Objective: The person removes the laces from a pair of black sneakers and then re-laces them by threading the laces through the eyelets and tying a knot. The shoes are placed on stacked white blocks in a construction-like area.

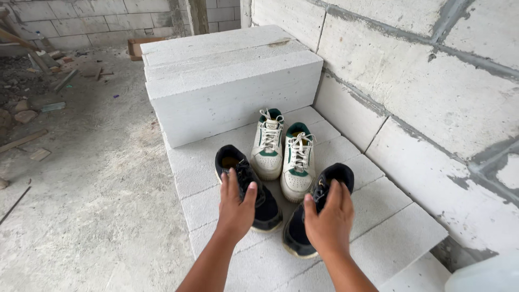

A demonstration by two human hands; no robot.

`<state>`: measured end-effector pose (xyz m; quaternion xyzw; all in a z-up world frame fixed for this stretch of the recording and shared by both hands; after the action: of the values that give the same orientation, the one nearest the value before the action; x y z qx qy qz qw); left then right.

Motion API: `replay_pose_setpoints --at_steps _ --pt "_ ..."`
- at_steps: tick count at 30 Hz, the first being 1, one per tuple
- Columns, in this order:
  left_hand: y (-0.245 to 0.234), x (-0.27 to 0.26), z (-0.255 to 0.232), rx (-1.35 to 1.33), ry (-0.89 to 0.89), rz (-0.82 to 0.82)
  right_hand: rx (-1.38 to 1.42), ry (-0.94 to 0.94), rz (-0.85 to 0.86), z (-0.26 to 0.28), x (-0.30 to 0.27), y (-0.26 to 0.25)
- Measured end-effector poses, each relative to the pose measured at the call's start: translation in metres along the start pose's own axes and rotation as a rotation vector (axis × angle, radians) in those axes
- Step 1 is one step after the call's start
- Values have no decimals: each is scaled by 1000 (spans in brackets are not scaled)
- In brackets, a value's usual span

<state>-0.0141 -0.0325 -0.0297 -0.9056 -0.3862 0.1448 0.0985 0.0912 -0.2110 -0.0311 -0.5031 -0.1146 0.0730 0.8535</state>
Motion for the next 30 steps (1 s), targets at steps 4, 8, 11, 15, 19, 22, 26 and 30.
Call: replay_pose_setpoints --at_steps 4,8,11,15,19,22,26,30 --pt "1 -38 -29 -753 -41 260 961 130 314 26 -14 -22" --pt "-20 -84 -55 -1475 -215 320 1798 397 469 28 -26 -56" --pt "-26 -101 -65 -1431 -167 368 1861 462 494 23 -38 -66" --pt "-24 -108 -64 -1411 -131 388 1886 383 527 23 -44 -73" --pt "-26 -111 -62 -1416 -117 410 1894 387 533 32 -52 -80" --pt "-27 -109 -61 -1408 -126 430 1890 382 541 40 -56 -82" --pt "-34 -109 -57 -1366 -178 427 1897 382 540 49 -61 -81" --pt "-39 -108 -58 -1359 -152 455 1905 401 512 55 -65 -77"
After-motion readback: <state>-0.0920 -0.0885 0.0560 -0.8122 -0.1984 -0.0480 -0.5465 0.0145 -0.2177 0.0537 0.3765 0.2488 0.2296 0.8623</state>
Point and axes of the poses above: each hand's wrist, its own x-axis towards the middle knuckle, its own y-axis out of the palm, z = x × y, the point moved 1 cm from there along x, towards the middle knuckle, and after that the axes turned 7 degrees about -x, right-handed, at the moved point
